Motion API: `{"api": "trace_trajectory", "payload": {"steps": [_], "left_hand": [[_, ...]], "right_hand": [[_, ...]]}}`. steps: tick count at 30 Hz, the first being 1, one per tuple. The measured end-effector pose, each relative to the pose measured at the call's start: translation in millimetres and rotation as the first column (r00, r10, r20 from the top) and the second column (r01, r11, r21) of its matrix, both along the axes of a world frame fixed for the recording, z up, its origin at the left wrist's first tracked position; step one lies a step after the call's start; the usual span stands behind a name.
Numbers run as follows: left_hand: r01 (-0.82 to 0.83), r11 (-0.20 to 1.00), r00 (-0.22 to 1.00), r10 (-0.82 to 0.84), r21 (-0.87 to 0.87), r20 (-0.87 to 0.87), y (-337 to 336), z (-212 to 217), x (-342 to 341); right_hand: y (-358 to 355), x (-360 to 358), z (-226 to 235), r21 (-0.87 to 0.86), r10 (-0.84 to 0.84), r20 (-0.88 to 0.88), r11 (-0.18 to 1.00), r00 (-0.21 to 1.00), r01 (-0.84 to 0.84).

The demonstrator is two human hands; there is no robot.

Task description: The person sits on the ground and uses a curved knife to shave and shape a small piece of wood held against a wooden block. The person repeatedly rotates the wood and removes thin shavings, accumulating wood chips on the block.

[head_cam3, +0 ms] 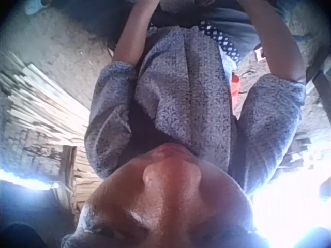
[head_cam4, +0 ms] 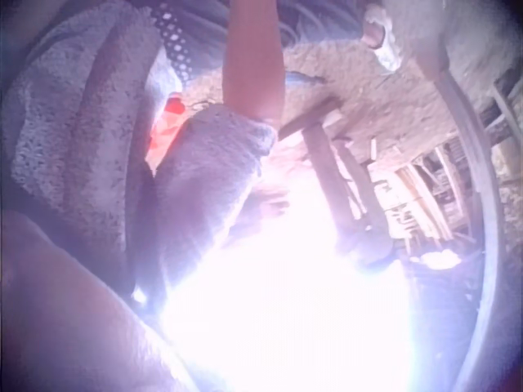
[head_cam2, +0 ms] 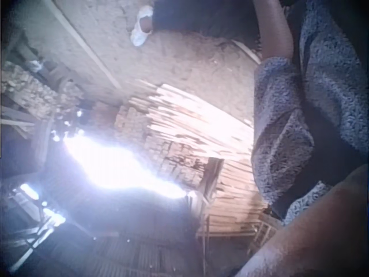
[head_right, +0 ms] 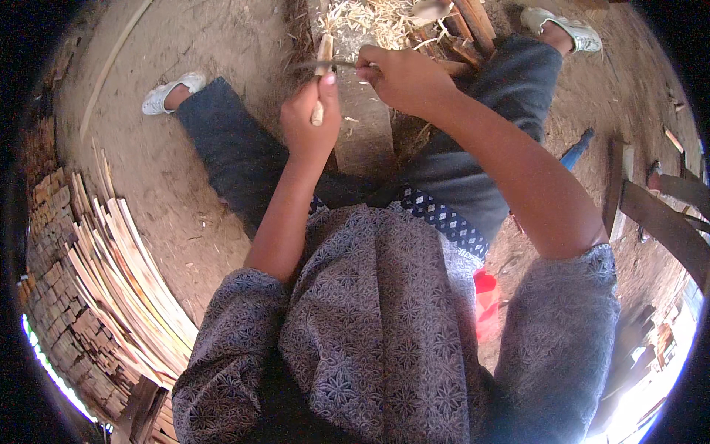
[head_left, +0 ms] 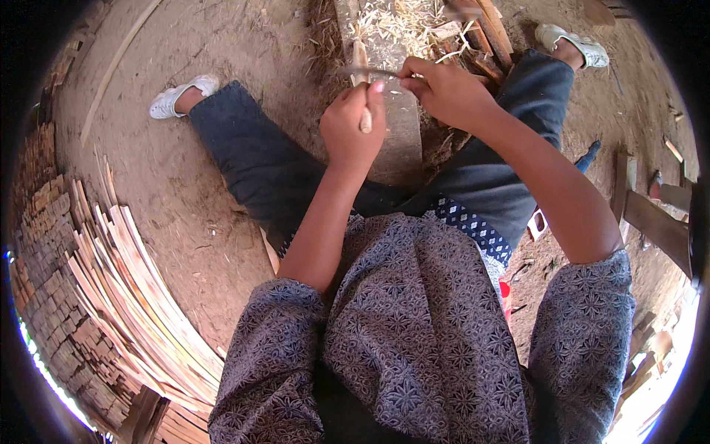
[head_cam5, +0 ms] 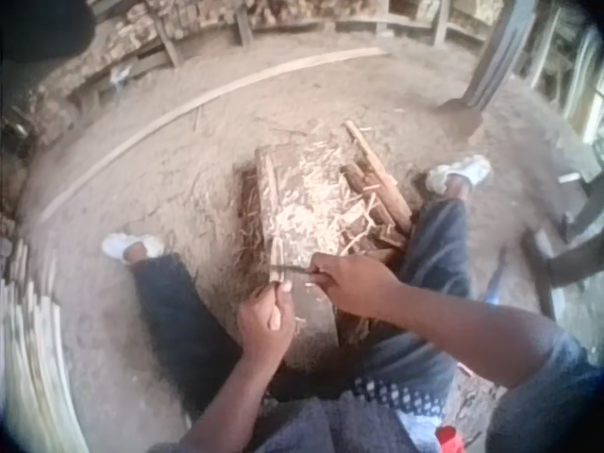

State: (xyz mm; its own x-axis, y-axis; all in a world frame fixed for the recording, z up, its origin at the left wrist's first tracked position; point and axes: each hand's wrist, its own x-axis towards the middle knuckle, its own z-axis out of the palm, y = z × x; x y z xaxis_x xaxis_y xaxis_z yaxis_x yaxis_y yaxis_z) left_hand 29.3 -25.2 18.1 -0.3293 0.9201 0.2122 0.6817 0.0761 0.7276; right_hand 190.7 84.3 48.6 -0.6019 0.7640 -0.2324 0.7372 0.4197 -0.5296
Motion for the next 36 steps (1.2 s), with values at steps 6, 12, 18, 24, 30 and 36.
{"api": "trace_trajectory", "payload": {"steps": [6, 12, 18, 24, 30, 36], "left_hand": [[-0.001, 0.998, 1.0, 0.0, -0.059, -0.012, 14.2, 28.1, -3.7], [0.065, 0.994, 0.993, -0.056, -0.087, 0.105, 17.2, 48.8, -25.3], [0.118, 0.987, 0.993, -0.113, -0.112, 0.043, 7.9, 40.4, -23.9], [0.101, 0.989, 0.994, -0.096, -0.108, 0.058, 7.7, 34.9, -16.7], [0.111, 0.989, 0.994, -0.11, -0.097, 0.007, 11.3, 41.8, -13.3], [0.062, 0.996, 0.987, -0.052, -0.063, 0.149, 8.8, 26.9, -18.7]], "right_hand": [[57.5, -11.4, -67.8, -0.092, -0.09, 0.132, 0.99, 0.987, 0.103], [38.8, -5.2, -34.9, -0.25, -0.127, 0.04, 0.959, 0.991, 0.133], [7.2, 9.1, -7.3, -0.091, -0.035, -0.111, 0.996, 0.993, 0.025], [17.2, -8.3, -19.0, -0.135, -0.071, 0.035, 0.988, 0.997, 0.076], [39.8, -37.8, -69.0, -0.159, -0.15, 0.096, 0.974, 0.984, 0.164], [38.5, -10.4, -61.3, -0.186, -0.228, 0.016, 0.956, 0.974, 0.227]]}}
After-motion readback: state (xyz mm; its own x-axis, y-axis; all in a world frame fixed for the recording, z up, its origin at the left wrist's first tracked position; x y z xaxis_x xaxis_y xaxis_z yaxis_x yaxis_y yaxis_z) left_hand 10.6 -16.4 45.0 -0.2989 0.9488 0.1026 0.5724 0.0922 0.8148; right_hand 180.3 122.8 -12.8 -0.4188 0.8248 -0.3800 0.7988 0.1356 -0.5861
